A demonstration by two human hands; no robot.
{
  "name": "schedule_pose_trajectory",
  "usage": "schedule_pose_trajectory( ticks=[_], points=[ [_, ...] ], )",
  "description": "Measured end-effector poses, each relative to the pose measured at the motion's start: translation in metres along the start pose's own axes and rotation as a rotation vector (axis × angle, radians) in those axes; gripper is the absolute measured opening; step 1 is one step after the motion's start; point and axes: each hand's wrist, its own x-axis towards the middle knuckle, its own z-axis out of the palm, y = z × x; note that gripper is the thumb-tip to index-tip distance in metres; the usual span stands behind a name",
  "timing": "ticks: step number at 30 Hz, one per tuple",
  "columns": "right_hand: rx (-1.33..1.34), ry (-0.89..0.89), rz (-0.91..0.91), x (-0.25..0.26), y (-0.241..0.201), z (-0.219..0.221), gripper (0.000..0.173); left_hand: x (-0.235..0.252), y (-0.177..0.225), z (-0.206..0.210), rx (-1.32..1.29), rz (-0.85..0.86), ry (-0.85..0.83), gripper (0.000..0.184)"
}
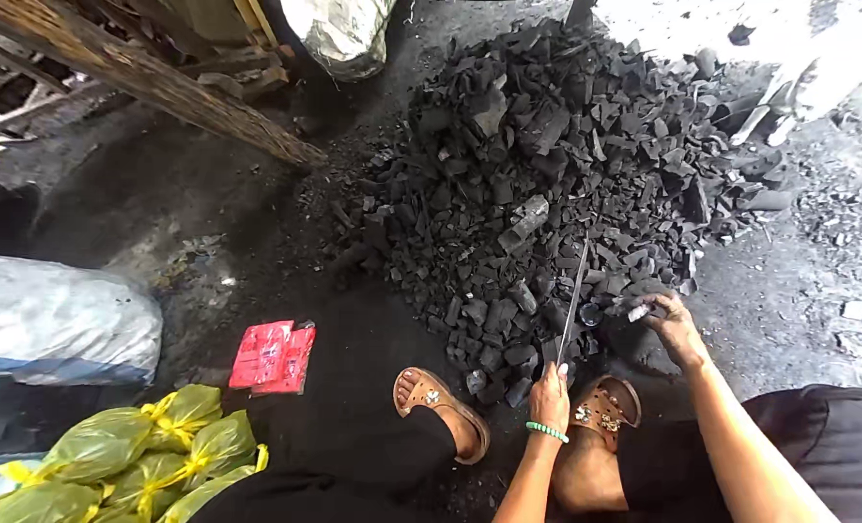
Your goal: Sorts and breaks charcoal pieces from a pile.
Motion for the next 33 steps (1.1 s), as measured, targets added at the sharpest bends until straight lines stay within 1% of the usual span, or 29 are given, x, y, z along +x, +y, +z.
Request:
schedule_pose_trajectory(
  ticks=[1,3,4,6,7,9,10,13,14,15,16,18,19,20,21,22,23,25,26,27,29,31,33],
  points=[
    [-0.120,0.021,-0.030,0.001,0.004,-0.001,0.027,0.000,-0.002,-0.001,0.015,0.004,-0.012,0.040],
    [-0.329,0.047,0.028,-0.001,0.016,-0.002,0.023,0.000,-0.004,-0.002,0.055,0.020,-0.042,0.041],
    [-0.322,0.041,0.085,-0.003,0.019,-0.001,0.024,0.000,-0.004,-0.002,0.077,0.030,-0.058,0.042],
    [-0.193,0.049,0.181,-0.006,0.016,0.001,0.023,0.000,-0.002,-0.001,0.114,0.033,-0.111,0.043],
    [-0.142,0.045,0.205,-0.007,0.013,0.002,0.020,0.000,0.001,0.000,0.133,0.030,-0.141,0.044],
    [-0.098,0.046,0.224,-0.009,0.013,0.004,0.020,-0.001,0.007,0.003,0.162,0.026,-0.191,0.045],
    [-0.093,0.064,0.222,-0.008,0.015,0.005,0.022,-0.002,0.012,0.004,0.171,0.033,-0.208,0.045],
    [-0.086,0.127,0.251,-0.010,0.015,0.009,0.043,-0.004,0.035,0.001,0.154,0.086,-0.224,0.044],
    [-0.082,0.154,0.276,-0.009,0.016,0.010,0.045,-0.004,0.046,-0.001,0.135,0.131,-0.197,0.042],
    [-0.095,0.178,0.299,-0.008,0.019,0.010,0.044,-0.006,0.056,-0.002,0.103,0.208,-0.126,0.039],
    [-0.094,0.192,0.315,-0.007,0.022,0.010,0.039,-0.007,0.064,-0.001,0.055,0.324,-0.010,0.035],
    [-0.034,0.200,0.328,-0.006,0.027,0.009,0.033,-0.001,0.079,0.004,-0.059,0.613,0.274,0.026],
    [-0.005,0.199,0.338,-0.006,0.027,0.008,0.033,0.003,0.086,0.006,-0.107,0.723,0.366,0.024],
    [0.017,0.200,0.343,-0.006,0.028,0.008,0.032,0.007,0.089,0.008,-0.133,0.787,0.405,0.025],
    [0.039,0.206,0.346,-0.007,0.027,0.009,0.032,0.010,0.086,0.013,-0.123,0.795,0.394,0.026],
    [0.055,0.212,0.351,-0.007,0.026,0.010,0.031,0.012,0.077,0.018,-0.062,0.732,0.323,0.027],
    [0.063,0.217,0.354,-0.006,0.023,0.011,0.031,0.012,0.065,0.022,0.049,0.578,0.157,0.029],
    [0.015,0.229,0.364,-0.006,0.021,0.012,0.031,0.023,0.046,0.027,0.328,0.111,-0.369,0.043],
    [-0.029,0.229,0.361,-0.006,0.022,0.012,0.033,0.031,0.039,0.031,0.398,-0.023,-0.520,0.045],
    [-0.078,0.215,0.356,-0.005,0.025,0.012,0.036,0.034,0.036,0.033,0.420,-0.079,-0.578,0.046],
    [-0.167,0.197,0.349,-0.004,0.029,0.014,0.040,0.034,0.037,0.026,0.403,-0.084,-0.564,0.046],
    [-0.238,0.177,0.344,0.000,0.026,0.019,0.044,0.033,0.040,0.013,0.341,-0.035,-0.478,0.046],
    [-0.208,0.120,0.320,0.001,0.021,0.030,0.043,0.027,0.034,0.001,0.225,0.013,-0.324,0.045]
  ],
)
